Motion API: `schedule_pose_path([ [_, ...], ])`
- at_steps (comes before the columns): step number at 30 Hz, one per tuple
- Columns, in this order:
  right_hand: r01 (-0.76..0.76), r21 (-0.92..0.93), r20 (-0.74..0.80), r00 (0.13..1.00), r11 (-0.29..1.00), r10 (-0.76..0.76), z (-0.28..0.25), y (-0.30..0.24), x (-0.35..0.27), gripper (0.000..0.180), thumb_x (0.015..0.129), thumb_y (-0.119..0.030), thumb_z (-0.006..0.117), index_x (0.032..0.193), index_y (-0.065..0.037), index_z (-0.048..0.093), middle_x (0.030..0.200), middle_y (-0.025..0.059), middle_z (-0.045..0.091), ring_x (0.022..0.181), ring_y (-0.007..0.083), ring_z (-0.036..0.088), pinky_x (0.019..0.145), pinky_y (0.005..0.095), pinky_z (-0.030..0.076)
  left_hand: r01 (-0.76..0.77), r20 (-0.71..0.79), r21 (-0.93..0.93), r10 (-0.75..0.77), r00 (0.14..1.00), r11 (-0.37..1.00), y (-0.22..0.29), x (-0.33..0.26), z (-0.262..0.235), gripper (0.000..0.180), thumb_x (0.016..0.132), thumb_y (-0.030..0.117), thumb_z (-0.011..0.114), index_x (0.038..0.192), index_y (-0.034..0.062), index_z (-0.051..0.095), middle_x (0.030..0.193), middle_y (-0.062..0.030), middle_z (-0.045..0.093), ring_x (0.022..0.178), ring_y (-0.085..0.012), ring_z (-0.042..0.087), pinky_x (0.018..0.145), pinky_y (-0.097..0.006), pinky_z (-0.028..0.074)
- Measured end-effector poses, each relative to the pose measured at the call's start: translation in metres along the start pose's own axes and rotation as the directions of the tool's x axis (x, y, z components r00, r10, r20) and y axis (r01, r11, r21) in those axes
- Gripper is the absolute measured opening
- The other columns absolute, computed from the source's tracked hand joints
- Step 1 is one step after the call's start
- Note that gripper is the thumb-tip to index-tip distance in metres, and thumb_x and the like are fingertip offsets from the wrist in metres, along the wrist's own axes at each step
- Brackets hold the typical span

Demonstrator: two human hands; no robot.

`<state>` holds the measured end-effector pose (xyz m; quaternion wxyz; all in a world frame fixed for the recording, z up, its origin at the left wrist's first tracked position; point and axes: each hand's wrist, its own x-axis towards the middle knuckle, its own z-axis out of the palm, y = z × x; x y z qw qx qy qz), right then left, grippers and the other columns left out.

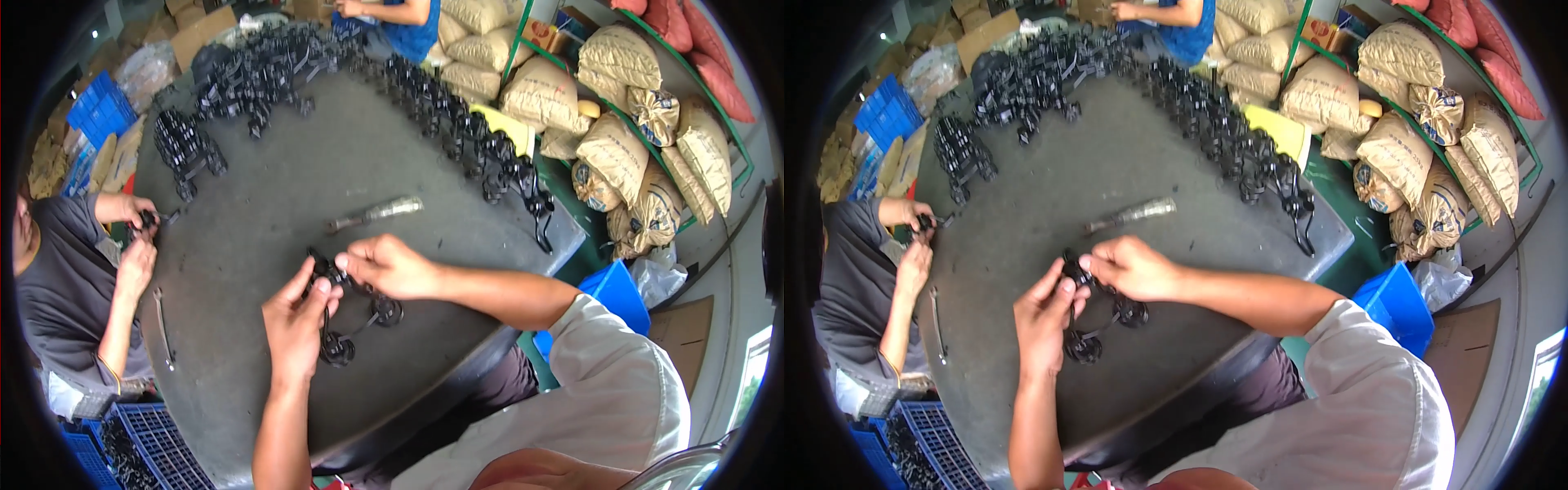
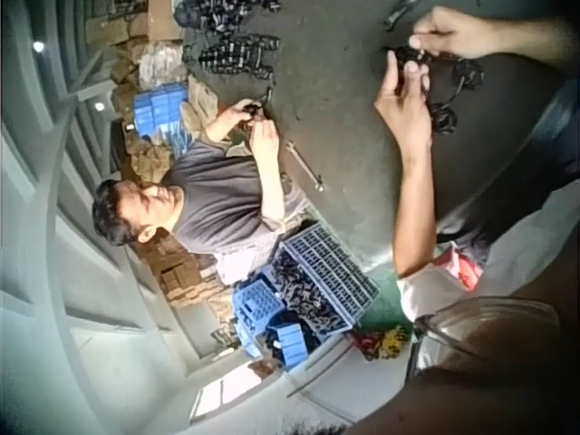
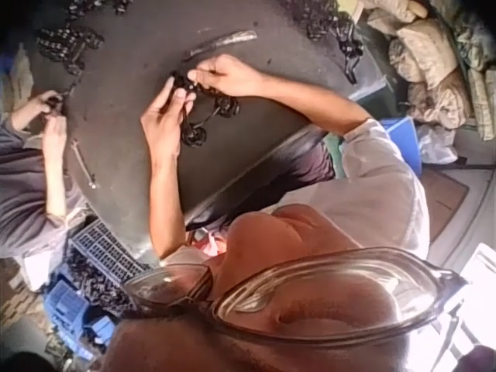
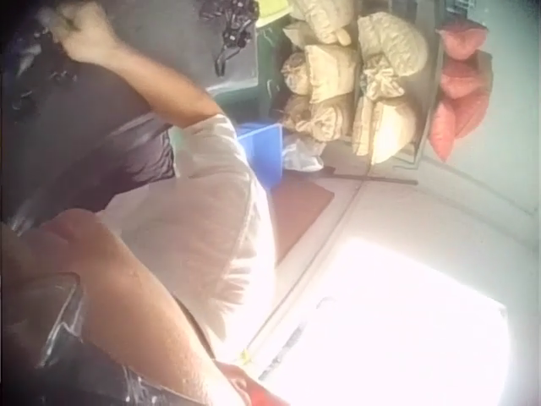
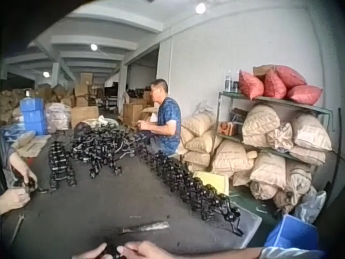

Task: Assembling small black mechanical components, specifically bicycle brake parts, at a workbench in a factory setting.

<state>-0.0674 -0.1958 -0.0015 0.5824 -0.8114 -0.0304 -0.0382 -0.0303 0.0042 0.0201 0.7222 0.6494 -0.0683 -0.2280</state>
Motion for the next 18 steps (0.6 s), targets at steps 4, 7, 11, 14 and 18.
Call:
schedule_pose_path([
  [4,-0.174,0.151,0.127,0.980,0.973,0.155,-0.029,-0.008,0.007,0.046,0.108,-0.039,0.054,0.080,-0.004,0.065,0.066,0.0006,0.062,0.057,0.0080,0.055,0.054,0.0279,0.046,-0.053,0.037,-0.084,0.056,0.998,0.995,0.002,0.007,0.008,0.046,0.100,0.007,0.070,0.142,-0.0077,0.056,0.100,-0.0102,0.073,0.083,-0.0115,0.070,0.068,-0.020,0.054],
  [7,-0.115,0.086,0.145,0.984,0.990,0.102,-0.043,-0.006,0.012,0.030,0.108,-0.026,0.057,0.091,-0.002,0.066,0.077,0.0023,0.067,0.065,0.0081,0.059,0.060,0.0244,0.048,-0.036,0.054,-0.011,0.037,0.998,0.999,-0.001,0.010,0.001,0.045,0.101,0.010,0.069,0.141,-0.0056,0.057,0.105,-0.0120,0.074,0.088,-0.0139,0.071,0.074,-0.023,0.057],
  [11,-0.092,0.183,0.226,0.973,0.979,0.049,-0.035,-0.005,0.008,0.008,0.103,-0.007,0.060,0.100,-0.001,0.064,0.089,0.0040,0.069,0.078,0.0094,0.064,0.068,0.0246,0.051,-0.048,0.070,0.007,0.047,0.996,0.999,-0.007,0.008,-0.004,0.044,0.101,0.012,0.069,0.141,-0.0032,0.059,0.112,-0.0127,0.074,0.096,-0.0180,0.075,0.082,-0.027,0.062],
  [14,-0.079,0.028,0.207,0.976,0.996,0.072,-0.031,-0.005,0.005,0.006,0.097,0.001,0.064,0.102,0.000,0.065,0.093,0.0036,0.070,0.082,0.0102,0.065,0.073,0.0259,0.052,-0.055,0.075,0.003,0.055,0.996,0.998,-0.008,0.007,-0.003,0.043,0.101,0.012,0.069,0.141,-0.0030,0.059,0.111,-0.0126,0.074,0.096,-0.0181,0.075,0.082,-0.027,0.062],
  [18,0.030,-0.060,0.107,0.994,0.998,-0.023,-0.035,-0.002,0.006,0.011,0.094,-0.002,0.068,0.105,0.000,0.068,0.093,0.0022,0.069,0.081,0.0090,0.063,0.071,0.0255,0.051,-0.030,0.032,-0.013,0.031,0.999,0.999,0.001,0.003,0.004,0.045,0.100,0.008,0.070,0.141,-0.0075,0.057,0.097,-0.0113,0.075,0.081,-0.0089,0.068,0.069,-0.021,0.055],
])
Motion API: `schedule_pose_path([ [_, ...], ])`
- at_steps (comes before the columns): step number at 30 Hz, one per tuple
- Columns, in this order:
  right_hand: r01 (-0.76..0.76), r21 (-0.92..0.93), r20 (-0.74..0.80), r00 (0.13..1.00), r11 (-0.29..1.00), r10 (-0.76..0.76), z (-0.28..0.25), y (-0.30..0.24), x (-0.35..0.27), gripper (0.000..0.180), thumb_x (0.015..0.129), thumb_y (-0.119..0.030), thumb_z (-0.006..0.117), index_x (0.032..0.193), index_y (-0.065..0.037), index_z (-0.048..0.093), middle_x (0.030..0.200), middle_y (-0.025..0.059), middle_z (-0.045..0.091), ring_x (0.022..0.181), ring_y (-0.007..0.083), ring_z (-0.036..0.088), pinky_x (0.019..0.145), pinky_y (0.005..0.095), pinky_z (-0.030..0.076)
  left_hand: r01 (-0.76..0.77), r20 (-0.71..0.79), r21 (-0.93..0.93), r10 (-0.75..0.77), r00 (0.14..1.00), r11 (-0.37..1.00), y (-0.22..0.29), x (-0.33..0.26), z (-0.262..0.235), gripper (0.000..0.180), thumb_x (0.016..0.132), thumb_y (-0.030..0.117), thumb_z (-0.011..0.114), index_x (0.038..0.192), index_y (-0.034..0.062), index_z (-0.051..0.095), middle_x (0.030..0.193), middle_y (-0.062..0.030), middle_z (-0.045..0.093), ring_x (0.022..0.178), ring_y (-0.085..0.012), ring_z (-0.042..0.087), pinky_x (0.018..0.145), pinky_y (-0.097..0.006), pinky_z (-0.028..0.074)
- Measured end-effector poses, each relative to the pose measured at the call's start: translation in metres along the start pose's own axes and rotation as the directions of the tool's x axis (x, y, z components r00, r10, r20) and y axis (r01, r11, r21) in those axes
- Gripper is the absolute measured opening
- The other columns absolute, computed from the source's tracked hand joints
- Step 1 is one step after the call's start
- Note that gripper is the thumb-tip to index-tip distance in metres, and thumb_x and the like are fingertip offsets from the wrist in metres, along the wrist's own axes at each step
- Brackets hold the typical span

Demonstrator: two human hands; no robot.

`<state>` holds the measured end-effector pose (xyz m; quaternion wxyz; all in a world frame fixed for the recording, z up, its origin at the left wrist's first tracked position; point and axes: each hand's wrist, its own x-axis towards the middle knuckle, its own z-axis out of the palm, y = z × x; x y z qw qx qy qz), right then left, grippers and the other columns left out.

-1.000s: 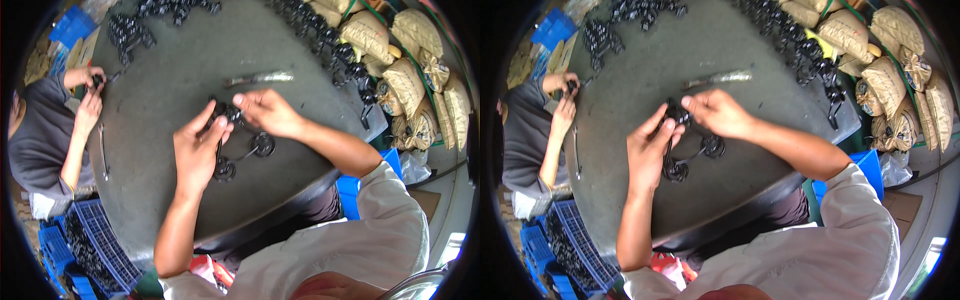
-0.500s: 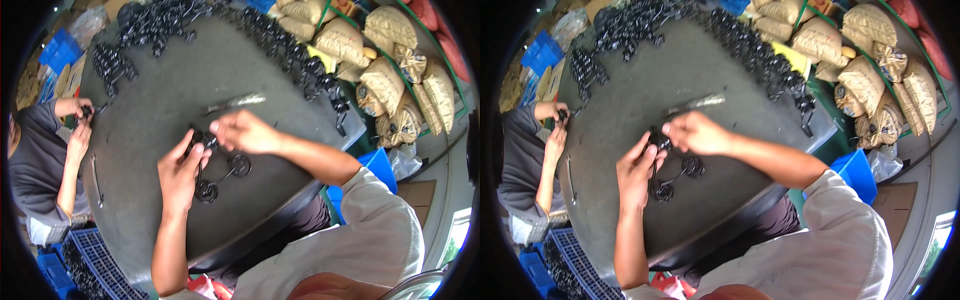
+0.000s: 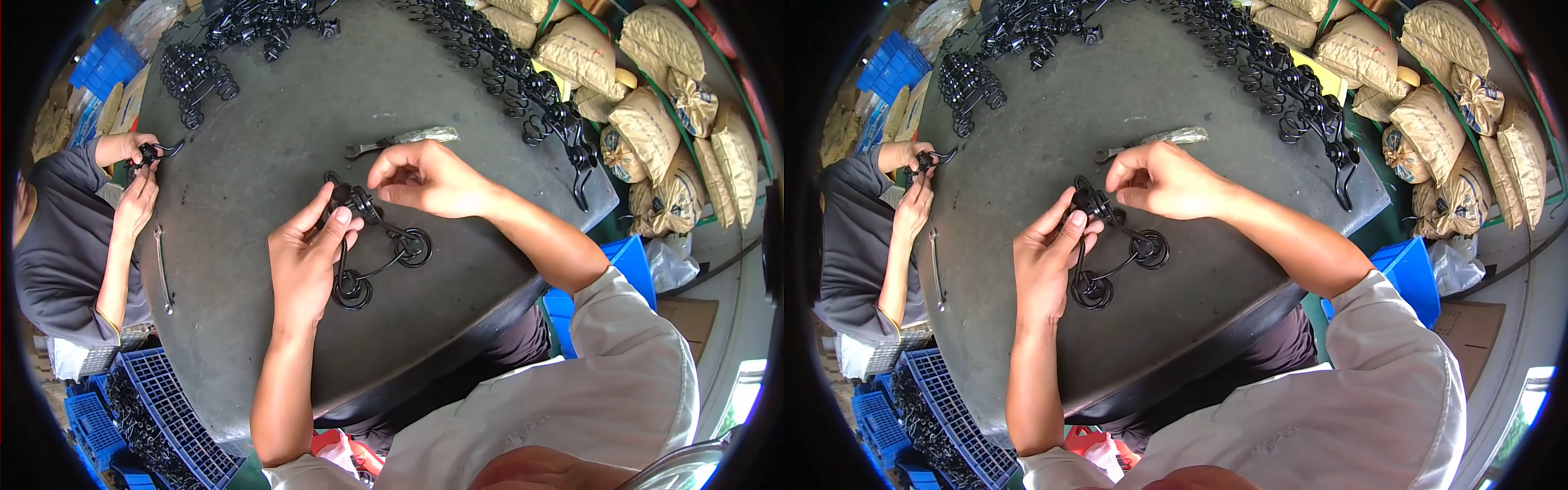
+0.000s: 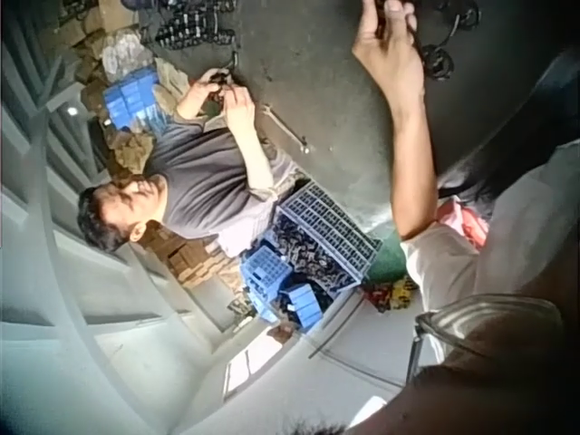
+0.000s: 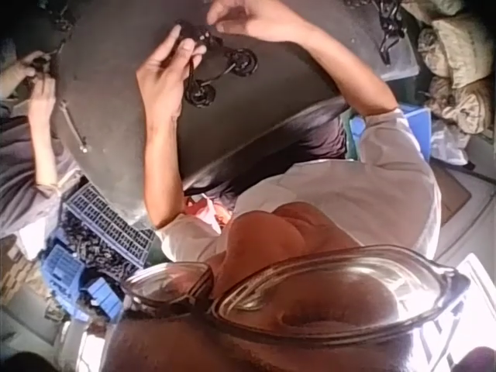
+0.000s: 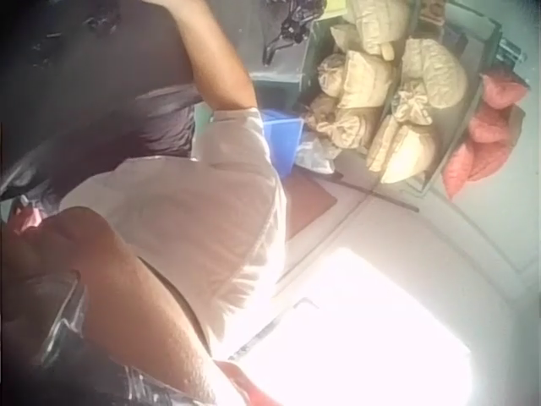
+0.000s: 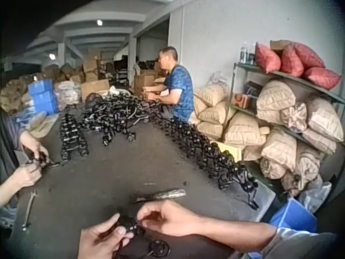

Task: Assembling small black mechanical components, specifically bicycle brake parts, at a workbench in a factory setting.

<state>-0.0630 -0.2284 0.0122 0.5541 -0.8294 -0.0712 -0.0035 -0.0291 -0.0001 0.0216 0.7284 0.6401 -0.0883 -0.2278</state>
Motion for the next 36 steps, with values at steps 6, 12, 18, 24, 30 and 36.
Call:
schedule_pose_path([
  [6,-0.095,-0.021,0.122,0.988,0.995,0.096,0.006,-0.004,0.001,0.022,0.094,-0.010,0.072,0.113,0.001,0.068,0.093,0.0017,0.069,0.081,0.0082,0.062,0.069,0.0264,0.049,-0.051,0.051,0.041,0.049,0.998,0.998,-0.009,0.002,-0.009,0.044,0.101,0.013,0.069,0.141,-0.0031,0.059,0.111,-0.0125,0.074,0.095,-0.0167,0.074,0.081,-0.026,0.062],
  [12,-0.149,0.481,0.111,0.988,0.864,0.108,0.017,0.001,0.004,0.022,0.097,-0.013,0.071,0.110,-0.002,0.058,0.084,0.0052,0.068,0.078,0.0127,0.066,0.065,0.0284,0.051,-0.066,-0.008,0.007,0.066,0.998,0.998,-0.005,0.003,-0.002,0.054,0.100,0.006,0.070,0.148,-0.0081,0.048,0.098,-0.0117,0.074,0.082,-0.0106,0.069,0.073,-0.024,0.057],
  [18,-0.095,0.490,0.116,0.992,0.866,0.043,0.011,0.007,0.002,0.019,0.101,-0.007,0.066,0.116,-0.002,0.056,0.094,0.0063,0.070,0.083,0.0119,0.066,0.072,0.0268,0.052,-0.012,-0.025,0.084,0.014,1.000,0.996,-0.003,0.006,-0.003,0.057,0.098,0.011,0.074,0.137,-0.0126,0.041,0.102,-0.0180,0.073,0.089,-0.0164,0.072,0.077,-0.026,0.059],
  [24,-0.079,0.526,0.114,0.993,0.847,0.022,0.020,0.010,0.002,0.018,0.101,-0.004,0.065,0.117,-0.002,0.055,0.097,0.0071,0.070,0.084,0.0135,0.068,0.074,0.0270,0.055,0.103,-0.034,-0.215,-0.113,0.993,0.971,-0.005,0.000,-0.011,0.028,0.107,0.020,0.056,0.120,-0.0052,0.051,0.115,-0.0214,0.069,0.104,-0.0286,0.074,0.089,-0.036,0.062],
  [30,-0.035,0.528,0.053,0.999,0.849,0.008,0.021,0.012,0.001,0.017,0.099,-0.006,0.068,0.111,-0.001,0.057,0.090,0.0077,0.070,0.077,0.0130,0.067,0.067,0.0285,0.054,0.179,0.047,-0.306,-0.173,0.984,0.935,-0.002,0.003,-0.010,0.027,0.108,0.018,0.054,0.121,-0.0057,0.048,0.114,-0.0208,0.067,0.108,-0.0285,0.073,0.093,-0.040,0.062],
  [36,-0.050,0.532,0.063,0.998,0.845,0.019,0.016,0.013,0.004,0.016,0.100,-0.006,0.067,0.111,-0.001,0.057,0.091,0.0082,0.071,0.078,0.0140,0.068,0.069,0.0289,0.054,0.238,0.068,-0.268,-0.228,0.971,0.934,-0.003,0.009,-0.015,0.035,0.106,0.029,0.060,0.119,-0.0031,0.055,0.114,-0.0173,0.071,0.109,-0.0266,0.073,0.089,-0.035,0.062],
])
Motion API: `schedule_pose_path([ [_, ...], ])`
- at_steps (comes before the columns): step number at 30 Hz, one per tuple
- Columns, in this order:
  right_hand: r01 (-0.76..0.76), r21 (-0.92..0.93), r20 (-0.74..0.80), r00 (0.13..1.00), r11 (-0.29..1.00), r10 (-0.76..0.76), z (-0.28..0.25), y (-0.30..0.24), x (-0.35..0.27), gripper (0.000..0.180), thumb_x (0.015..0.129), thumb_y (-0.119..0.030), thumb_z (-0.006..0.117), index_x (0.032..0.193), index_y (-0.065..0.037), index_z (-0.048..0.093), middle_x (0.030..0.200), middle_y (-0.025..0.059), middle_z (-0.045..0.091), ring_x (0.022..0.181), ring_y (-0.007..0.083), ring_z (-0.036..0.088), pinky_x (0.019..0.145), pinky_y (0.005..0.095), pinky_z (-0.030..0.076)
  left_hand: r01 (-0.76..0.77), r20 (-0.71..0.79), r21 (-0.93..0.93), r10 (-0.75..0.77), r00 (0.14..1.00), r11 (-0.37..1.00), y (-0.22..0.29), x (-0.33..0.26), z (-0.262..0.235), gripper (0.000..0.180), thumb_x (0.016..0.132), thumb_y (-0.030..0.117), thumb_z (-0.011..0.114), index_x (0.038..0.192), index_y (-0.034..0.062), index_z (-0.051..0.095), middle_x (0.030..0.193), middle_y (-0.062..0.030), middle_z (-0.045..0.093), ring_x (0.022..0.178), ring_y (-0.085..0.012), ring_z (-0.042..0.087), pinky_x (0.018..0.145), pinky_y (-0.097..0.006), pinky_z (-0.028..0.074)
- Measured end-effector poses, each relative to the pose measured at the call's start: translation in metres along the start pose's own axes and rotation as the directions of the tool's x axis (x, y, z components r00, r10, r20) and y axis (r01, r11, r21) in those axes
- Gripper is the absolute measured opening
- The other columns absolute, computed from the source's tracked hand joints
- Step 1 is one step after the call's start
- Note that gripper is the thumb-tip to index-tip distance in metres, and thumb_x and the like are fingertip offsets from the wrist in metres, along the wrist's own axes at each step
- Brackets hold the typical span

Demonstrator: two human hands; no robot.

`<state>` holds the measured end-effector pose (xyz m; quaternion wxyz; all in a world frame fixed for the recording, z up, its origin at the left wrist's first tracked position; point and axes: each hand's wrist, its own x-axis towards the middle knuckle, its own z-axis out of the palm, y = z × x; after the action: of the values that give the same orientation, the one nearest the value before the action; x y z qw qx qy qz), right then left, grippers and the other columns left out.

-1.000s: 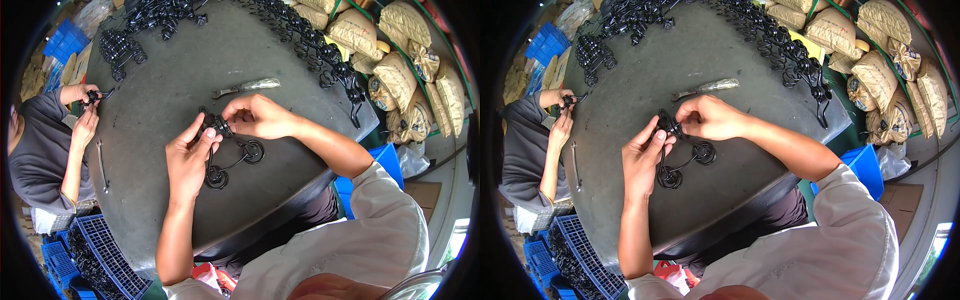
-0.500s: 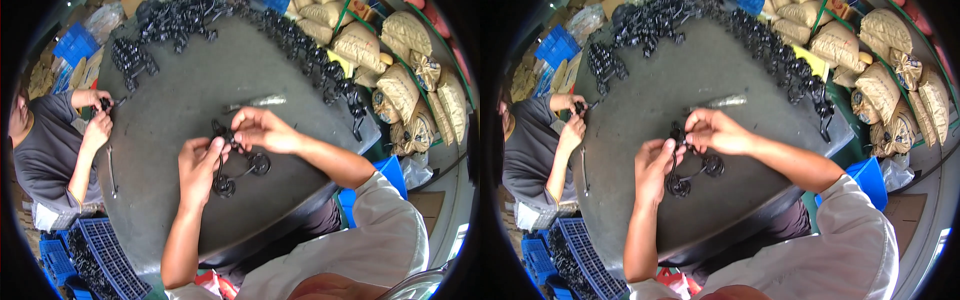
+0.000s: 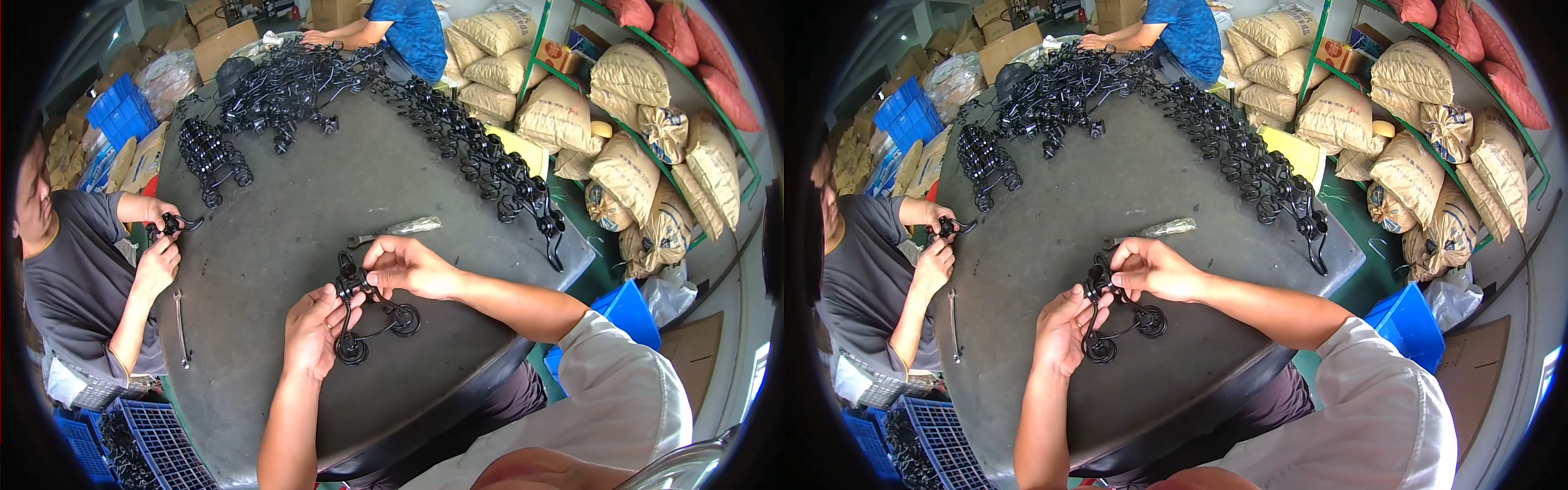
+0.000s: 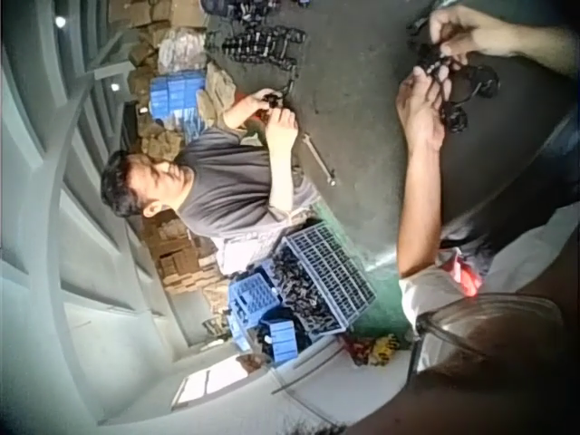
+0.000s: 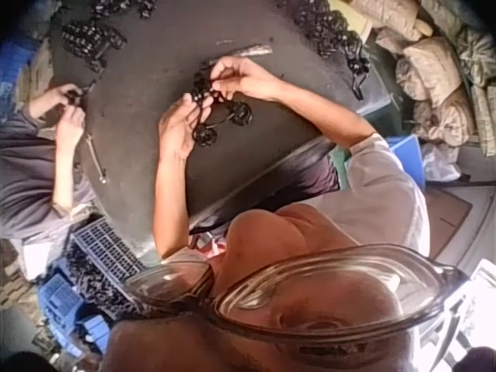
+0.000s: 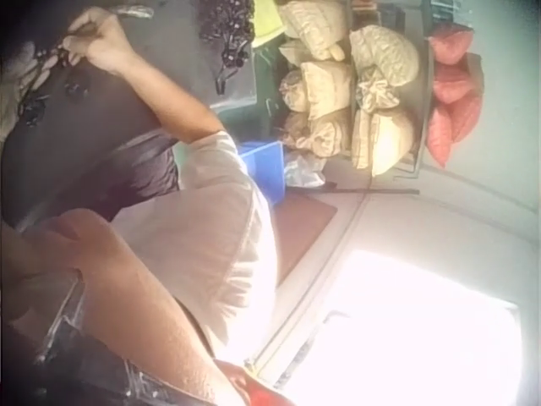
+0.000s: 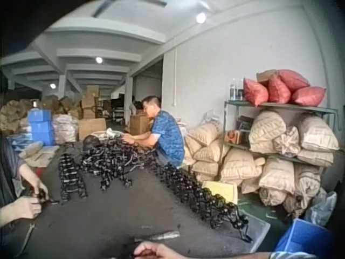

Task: Assembling small black mechanical components, specifically bicycle brake parts, at a workbench in a factory setting.

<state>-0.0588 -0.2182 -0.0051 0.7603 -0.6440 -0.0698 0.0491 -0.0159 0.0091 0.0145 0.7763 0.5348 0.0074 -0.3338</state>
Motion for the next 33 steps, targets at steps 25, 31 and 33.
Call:
schedule_pose_path([
  [25,-0.020,0.050,-0.050,0.998,0.999,0.023,-0.005,0.000,-0.008,0.009,0.099,-0.007,0.068,0.104,-0.003,0.062,0.091,0.0069,0.070,0.081,0.0159,0.071,0.073,0.0315,0.059,-0.112,0.182,-0.037,0.117,0.976,0.993,-0.014,0.015,-0.005,0.025,0.102,0.027,0.067,0.096,0.0039,0.063,0.101,-0.0126,0.075,0.093,-0.0176,0.072,0.079,-0.024,0.056],
  [31,-0.124,-0.003,-0.068,0.990,0.992,0.124,-0.002,-0.020,-0.010,0.010,0.100,-0.010,0.065,0.105,-0.003,0.060,0.098,0.0092,0.073,0.087,0.0183,0.074,0.075,0.0294,0.058,-0.103,0.184,-0.154,0.131,0.974,0.983,-0.020,0.021,-0.004,0.021,0.104,0.021,0.064,0.092,0.0052,0.057,0.102,-0.0134,0.073,0.097,-0.0183,0.072,0.094,-0.031,0.058],
  [33,-0.126,0.013,-0.047,0.991,0.992,0.126,0.001,-0.019,-0.005,0.011,0.100,-0.010,0.064,0.106,-0.002,0.060,0.099,0.0097,0.073,0.088,0.0185,0.074,0.076,0.0298,0.058,-0.117,0.169,-0.136,0.140,0.976,0.984,-0.019,0.018,-0.008,0.021,0.105,0.022,0.062,0.093,0.0053,0.057,0.102,-0.0138,0.073,0.098,-0.0177,0.072,0.094,-0.030,0.058],
])
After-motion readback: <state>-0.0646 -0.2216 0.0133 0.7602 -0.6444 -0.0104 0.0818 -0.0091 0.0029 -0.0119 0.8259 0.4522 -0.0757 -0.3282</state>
